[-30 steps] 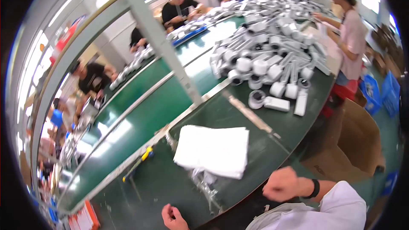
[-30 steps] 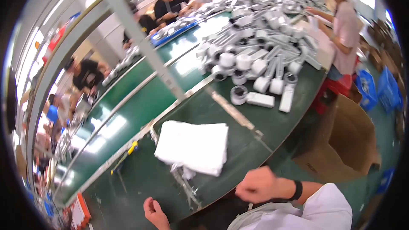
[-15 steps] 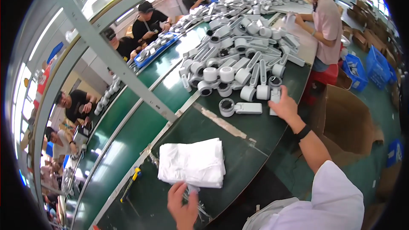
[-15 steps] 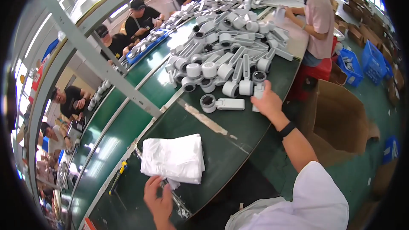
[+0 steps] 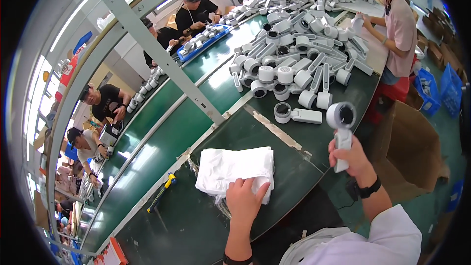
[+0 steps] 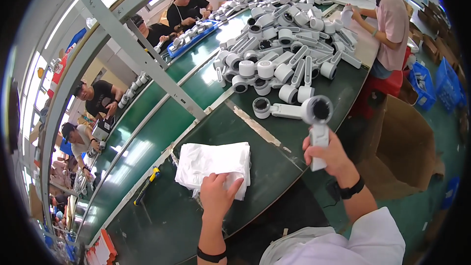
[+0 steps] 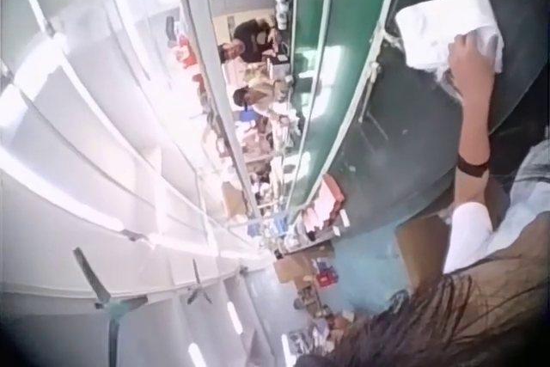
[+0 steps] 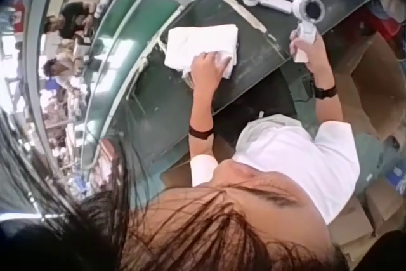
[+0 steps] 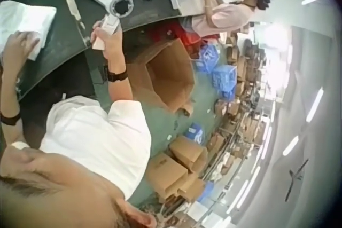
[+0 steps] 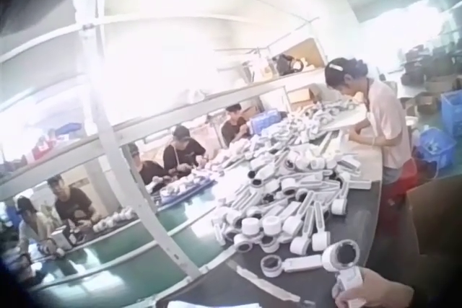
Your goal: The person picks up a handheld fan from a pile, slides it into a plastic bag by hand, and places the bagged fan onto the table. After repeating this for several fans, the person gathers the bagged fans and places them into a cardboard box.
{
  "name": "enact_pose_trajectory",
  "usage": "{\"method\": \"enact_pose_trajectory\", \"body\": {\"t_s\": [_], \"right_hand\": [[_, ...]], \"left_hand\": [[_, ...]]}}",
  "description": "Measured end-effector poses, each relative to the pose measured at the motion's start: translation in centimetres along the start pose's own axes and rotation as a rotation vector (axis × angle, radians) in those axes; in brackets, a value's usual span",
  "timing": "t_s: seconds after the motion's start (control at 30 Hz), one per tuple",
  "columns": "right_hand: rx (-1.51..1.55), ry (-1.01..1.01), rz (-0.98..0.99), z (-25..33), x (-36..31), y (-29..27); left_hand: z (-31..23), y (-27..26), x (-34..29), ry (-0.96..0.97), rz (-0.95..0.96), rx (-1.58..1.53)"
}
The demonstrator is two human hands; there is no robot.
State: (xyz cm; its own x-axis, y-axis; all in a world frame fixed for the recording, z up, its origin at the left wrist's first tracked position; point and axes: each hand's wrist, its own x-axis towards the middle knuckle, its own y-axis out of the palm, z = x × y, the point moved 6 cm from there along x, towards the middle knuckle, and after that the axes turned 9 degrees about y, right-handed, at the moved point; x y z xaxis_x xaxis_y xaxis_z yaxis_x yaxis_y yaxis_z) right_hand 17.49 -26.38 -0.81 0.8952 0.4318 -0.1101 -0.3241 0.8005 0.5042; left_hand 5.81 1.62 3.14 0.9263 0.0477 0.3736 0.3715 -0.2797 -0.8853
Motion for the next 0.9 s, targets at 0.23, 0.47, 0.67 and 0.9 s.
{"method": "enact_pose_trajectory", "body": {"t_s": [0.23,0.47,0.67,0.9], "right_hand": [[-0.234,0.125,0.197,-3.8,0.0,5.5],[-0.379,0.213,0.266,-5.6,0.4,7.0],[-0.49,0.095,0.166,-4.6,0.1,7.9],[-1.065,-0.152,-0.02,-4.8,4.5,13.6]], "left_hand": [[-1.0,1.0,1.6,0.139,-0.075,0.01],[-0.1,1.2,1.1,0.126,-0.143,-0.042],[4.8,-2.4,-1.1,-0.103,-0.398,-0.098],[5.8,-0.2,-0.2,-0.427,0.045,0.155]]}}
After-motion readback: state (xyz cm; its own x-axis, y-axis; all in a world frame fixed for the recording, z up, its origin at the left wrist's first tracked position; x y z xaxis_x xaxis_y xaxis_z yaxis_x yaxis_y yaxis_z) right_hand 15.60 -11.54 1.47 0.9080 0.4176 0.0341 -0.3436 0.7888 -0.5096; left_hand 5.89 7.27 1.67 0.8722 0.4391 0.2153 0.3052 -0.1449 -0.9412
